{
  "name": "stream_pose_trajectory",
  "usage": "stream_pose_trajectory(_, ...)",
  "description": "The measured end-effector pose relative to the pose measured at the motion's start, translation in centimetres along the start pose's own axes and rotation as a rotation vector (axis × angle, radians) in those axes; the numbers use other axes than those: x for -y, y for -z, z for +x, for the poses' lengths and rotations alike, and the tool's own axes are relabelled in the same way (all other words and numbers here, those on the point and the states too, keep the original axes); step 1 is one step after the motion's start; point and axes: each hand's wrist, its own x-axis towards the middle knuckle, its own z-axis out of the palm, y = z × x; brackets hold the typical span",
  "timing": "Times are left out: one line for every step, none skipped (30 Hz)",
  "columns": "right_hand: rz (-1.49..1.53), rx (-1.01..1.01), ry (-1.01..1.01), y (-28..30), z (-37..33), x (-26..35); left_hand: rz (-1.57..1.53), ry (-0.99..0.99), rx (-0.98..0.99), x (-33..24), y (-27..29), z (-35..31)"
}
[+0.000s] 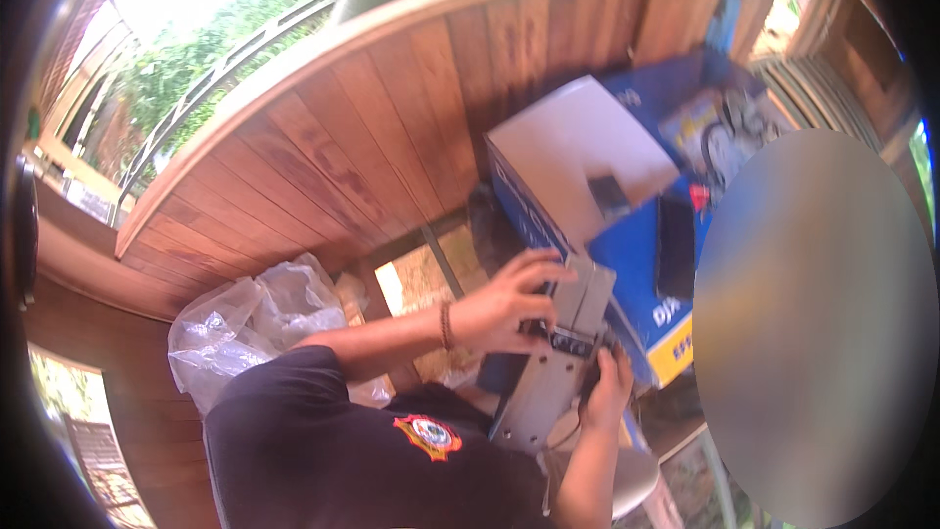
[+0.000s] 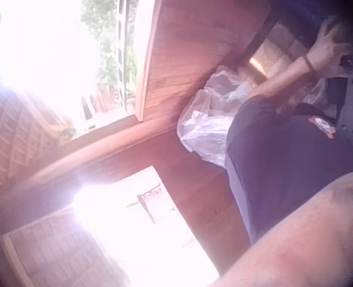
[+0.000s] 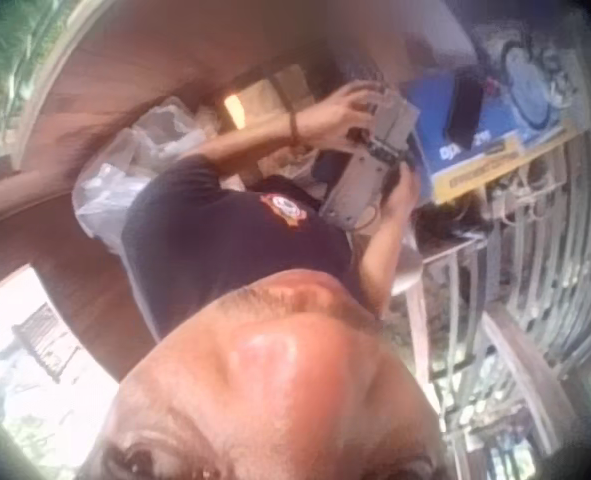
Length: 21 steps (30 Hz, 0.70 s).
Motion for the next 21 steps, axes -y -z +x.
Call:
stream_pose_trajectory(0.012, 0.019, -0.01, 0.0, 0.1, 0.0, 0.003, -0.002, 0.018, -0.1, -0.1, 0.1)
stream_pose_trajectory(0.021, 0.031, -0.014, 0.0, 0.2, -0.1, 0.018, -0.009, 0.023, -0.1, -0.1, 0.1)
stream_pose_trajectory(0.029, 0.024, -0.021, 0.1, 0.3, -0.1, 0.02, -0.021, 0.023, -0.1, -0.2, 0.2)
stream_pose_trajectory(0.012, 0.021, -0.033, 0.1, 0.3, 0.0, 0.016, -0.029, 0.026, -0.1, -0.2, 0.2)
stream_pose_trajectory(-0.004, 0.003, -0.044, 0.1, 0.4, 0.0, 0.034, -0.04, 0.042, 0.0, -0.3, 0.2)
stream_pose_trajectory(-0.008, 0.001, -0.035, 0.1, 0.4, 0.0, 0.047, -0.045, 0.059, 0.1, -0.3, 0.2)
stream_pose_trajectory(0.018, 0.001, -0.049, 0.0, 0.4, 0.0, 0.06, -0.046, 0.079, 0.2, -0.3, 0.2)
stream_pose_trajectory(0.003, 0.019, -0.046, -0.1, 0.4, 0.1, 0.066, -0.063, 0.103, 0.3, -0.3, 0.2)
stream_pose_trajectory(0.002, 0.067, -0.02, -0.2, 0.4, 0.2, 0.071, -0.076, 0.129, 0.4, -0.3, 0.2)
stream_pose_trajectory(0.018, 0.137, 0.03, -0.3, 0.4, 0.4, 0.072, -0.08, 0.164, 0.6, -0.3, 0.2)
stream_pose_trajectory(0.032, 0.128, 0.007, -0.4, 0.4, 0.5, 0.048, -0.06, 0.187, 0.7, -0.3, 0.2)
stream_pose_trajectory(0.017, 0.105, -0.002, -0.5, 0.2, 0.6, 0.034, -0.044, 0.203, 0.7, -0.2, 0.2)
stream_pose_trajectory(0.02, 0.096, 0.004, -0.6, 0.2, 0.7, 0.021, -0.026, 0.22, 0.9, -0.1, 0.3)
stream_pose_trajectory(0.045, 0.117, 0.041, -0.7, 0.1, 0.8, 0.007, -0.008, 0.237, 1.0, 0.0, 0.4)
stream_pose_trajectory(0.058, 0.128, 0.052, -0.7, 0.0, 0.8, -0.002, -0.03, 0.24, 1.2, 0.2, 0.5)
stream_pose_trajectory(0.035, 0.081, 0.018, -0.8, 0.0, 0.9, -0.011, -0.05, 0.244, 1.3, 0.4, 0.6)
stream_pose_trajectory(0.04, 0.085, 0.024, -0.8, -0.1, 0.9, -0.021, -0.068, 0.247, 1.4, 0.6, 0.7)
stream_pose_trajectory(0.073, 0.144, 0.07, -0.9, 0.0, 0.9, -0.003, -0.086, 0.245, 1.4, 0.7, 0.7)
stream_pose_trajectory(0.042, 0.089, 0.03, -0.8, 0.1, 0.8, 0.011, -0.102, 0.244, 1.5, 0.8, 0.8)
stream_pose_trajectory(0.036, 0.089, 0.028, -0.7, 0.2, 0.7, 0.037, -0.092, 0.258, 1.4, 0.7, 0.7)
stream_pose_trajectory(0.04, 0.078, 0.023, -0.7, 0.4, 0.5, -0.03, -0.113, 0.163, 1.3, 0.5, 0.6)
